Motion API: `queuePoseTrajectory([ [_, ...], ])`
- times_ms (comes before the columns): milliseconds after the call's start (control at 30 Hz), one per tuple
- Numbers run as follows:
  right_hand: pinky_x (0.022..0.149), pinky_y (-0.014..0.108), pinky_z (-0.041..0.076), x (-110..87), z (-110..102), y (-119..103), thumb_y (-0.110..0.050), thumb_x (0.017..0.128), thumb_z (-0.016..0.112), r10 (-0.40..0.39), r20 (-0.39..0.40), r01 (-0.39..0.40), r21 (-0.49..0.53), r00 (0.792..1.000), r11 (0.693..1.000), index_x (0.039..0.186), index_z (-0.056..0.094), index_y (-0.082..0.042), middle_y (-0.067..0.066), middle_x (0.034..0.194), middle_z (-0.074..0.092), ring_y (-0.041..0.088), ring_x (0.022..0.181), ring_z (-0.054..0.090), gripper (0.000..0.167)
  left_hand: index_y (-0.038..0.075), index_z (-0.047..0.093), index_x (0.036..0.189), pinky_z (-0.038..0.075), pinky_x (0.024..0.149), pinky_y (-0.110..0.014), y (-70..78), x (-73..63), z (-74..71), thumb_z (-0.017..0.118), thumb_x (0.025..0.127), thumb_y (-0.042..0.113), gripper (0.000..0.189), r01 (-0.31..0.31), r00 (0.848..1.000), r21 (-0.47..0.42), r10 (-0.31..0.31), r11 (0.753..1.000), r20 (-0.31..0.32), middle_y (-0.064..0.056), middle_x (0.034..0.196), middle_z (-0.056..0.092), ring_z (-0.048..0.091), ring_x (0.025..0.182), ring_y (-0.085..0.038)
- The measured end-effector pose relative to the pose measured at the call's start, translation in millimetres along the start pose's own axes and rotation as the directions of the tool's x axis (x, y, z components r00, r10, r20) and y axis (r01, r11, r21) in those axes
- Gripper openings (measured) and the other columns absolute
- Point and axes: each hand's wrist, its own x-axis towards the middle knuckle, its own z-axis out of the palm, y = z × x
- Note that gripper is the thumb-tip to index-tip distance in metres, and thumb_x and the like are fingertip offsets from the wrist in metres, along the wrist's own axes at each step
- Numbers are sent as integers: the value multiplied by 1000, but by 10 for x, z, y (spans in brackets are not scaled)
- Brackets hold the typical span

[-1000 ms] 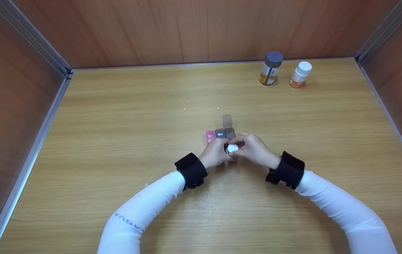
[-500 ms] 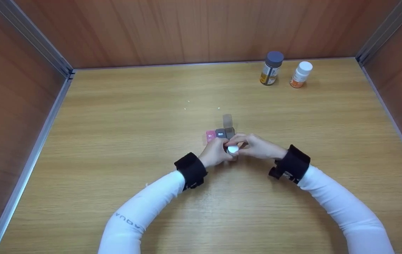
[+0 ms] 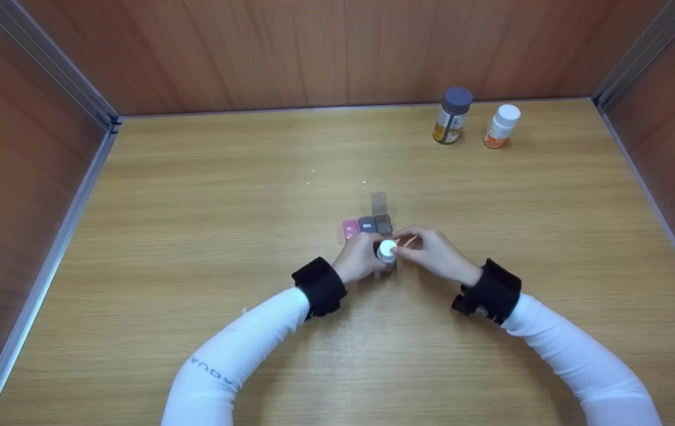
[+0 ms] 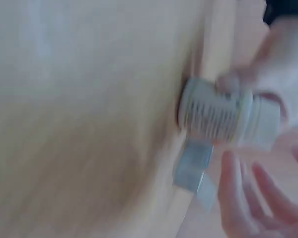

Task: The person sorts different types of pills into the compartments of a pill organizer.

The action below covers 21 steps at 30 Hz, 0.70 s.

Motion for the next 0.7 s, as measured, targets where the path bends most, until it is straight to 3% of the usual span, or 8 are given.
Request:
queuePoseTrajectory([
  [133, 67, 27, 47, -22, 147, -81, -15, 74, 70, -25, -95, 16, -101, 995, 995, 97, 59, 2, 10, 87, 59, 19, 76, 55, 31, -1, 65, 84, 45, 66, -22, 1, 5, -1, 71, 67, 3, 19, -25, 1000, 32, 25, 999, -18, -8, 79, 65, 52, 69, -10],
  [300, 64, 27, 46, -27, 219, -147, -13, 69, 74, -28, -179, 1, -151, 983, 988, 91, 59, 1, 8, 84, 57, 18, 74, 54, 30, -1, 65, 86, 46, 70, -22, 5, 10, 3, 74, 65, 4, 23, -4, 1000, 13, 4, 1000, -9, -9, 82, 65, 55, 73, -13],
  [433, 66, 27, 47, -20, 190, -150, -10, 68, 74, -49, -158, 29, -123, 986, 992, 90, 62, 1, 8, 85, 58, 19, 76, 55, 28, -1, 65, 87, 46, 70, -22, 9, 7, 0, 73, 64, 2, 25, 10, 1000, 10, -10, 1000, 0, -9, 82, 65, 55, 73, -13],
  [700, 73, 34, 48, 45, 74, -74, -3, 70, 71, -129, -28, 128, -15, 991, 992, 95, 64, 5, 13, 90, 62, 22, 82, 56, 28, -1, 65, 89, 44, 67, -20, 2, 7, -18, 70, 65, 0, 25, -12, 1000, 27, 12, 1000, 3, -7, 81, 64, 50, 70, -8],
])
